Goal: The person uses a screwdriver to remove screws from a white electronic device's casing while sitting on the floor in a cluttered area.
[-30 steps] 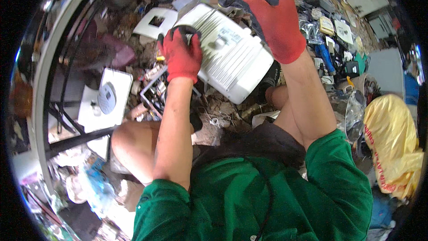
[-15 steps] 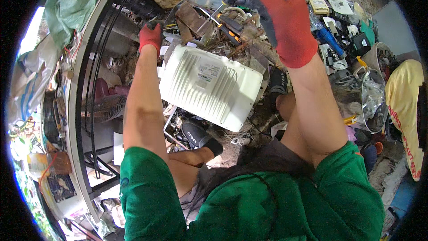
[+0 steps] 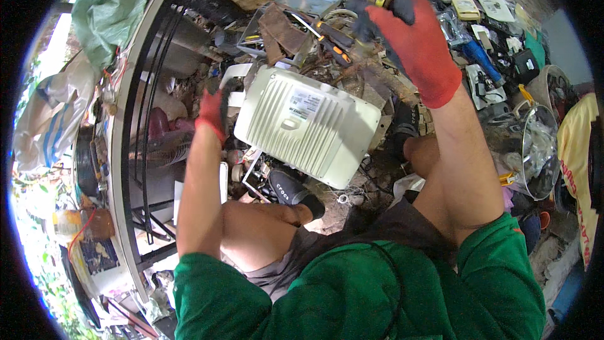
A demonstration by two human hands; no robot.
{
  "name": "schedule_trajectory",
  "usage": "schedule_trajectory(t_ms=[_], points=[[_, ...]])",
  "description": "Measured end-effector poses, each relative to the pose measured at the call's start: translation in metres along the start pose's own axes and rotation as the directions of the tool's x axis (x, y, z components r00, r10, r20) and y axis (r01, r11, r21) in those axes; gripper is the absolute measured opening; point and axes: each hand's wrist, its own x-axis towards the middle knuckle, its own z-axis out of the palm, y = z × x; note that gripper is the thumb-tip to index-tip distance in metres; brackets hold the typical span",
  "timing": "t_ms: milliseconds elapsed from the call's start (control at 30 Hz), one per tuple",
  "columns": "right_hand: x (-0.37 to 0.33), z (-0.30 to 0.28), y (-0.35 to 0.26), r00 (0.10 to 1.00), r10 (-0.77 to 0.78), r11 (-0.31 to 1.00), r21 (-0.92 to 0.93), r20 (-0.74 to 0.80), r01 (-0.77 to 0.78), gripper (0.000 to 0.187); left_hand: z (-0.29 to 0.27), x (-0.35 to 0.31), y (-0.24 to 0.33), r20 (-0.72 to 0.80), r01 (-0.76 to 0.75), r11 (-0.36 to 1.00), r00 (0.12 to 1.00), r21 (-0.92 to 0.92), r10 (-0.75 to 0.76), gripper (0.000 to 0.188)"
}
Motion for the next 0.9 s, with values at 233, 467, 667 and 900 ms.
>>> schedule_trajectory(t_ms=[233,467,667,900], points=[[-0.012,0.026,0.036,0.964,0.054,0.884,-0.462,0.259,0.075,0.051,-0.010,-0.096,-0.032,-0.013,-0.152,0.988,0.988,-0.023,0.152,0.052],[0.000,0.025,0.023,0.953,0.108,0.808,-0.583,0.282,0.081,0.041,0.032,-0.142,-0.005,0.079,-0.262,0.553,0.940,0.791,0.332,0.070],[-0.033,0.025,0.108,0.790,0.547,0.586,-0.801,0.278,-0.124,0.050,0.058,-0.154,0.013,0.179,-0.273,0.483,0.956,0.832,0.233,0.066],[-0.057,0.044,0.108,0.676,0.596,0.633,-0.771,0.434,-0.063,0.070,0.082,-0.145,0.016,0.111,-0.150,0.421,0.987,0.895,0.115,0.067]])
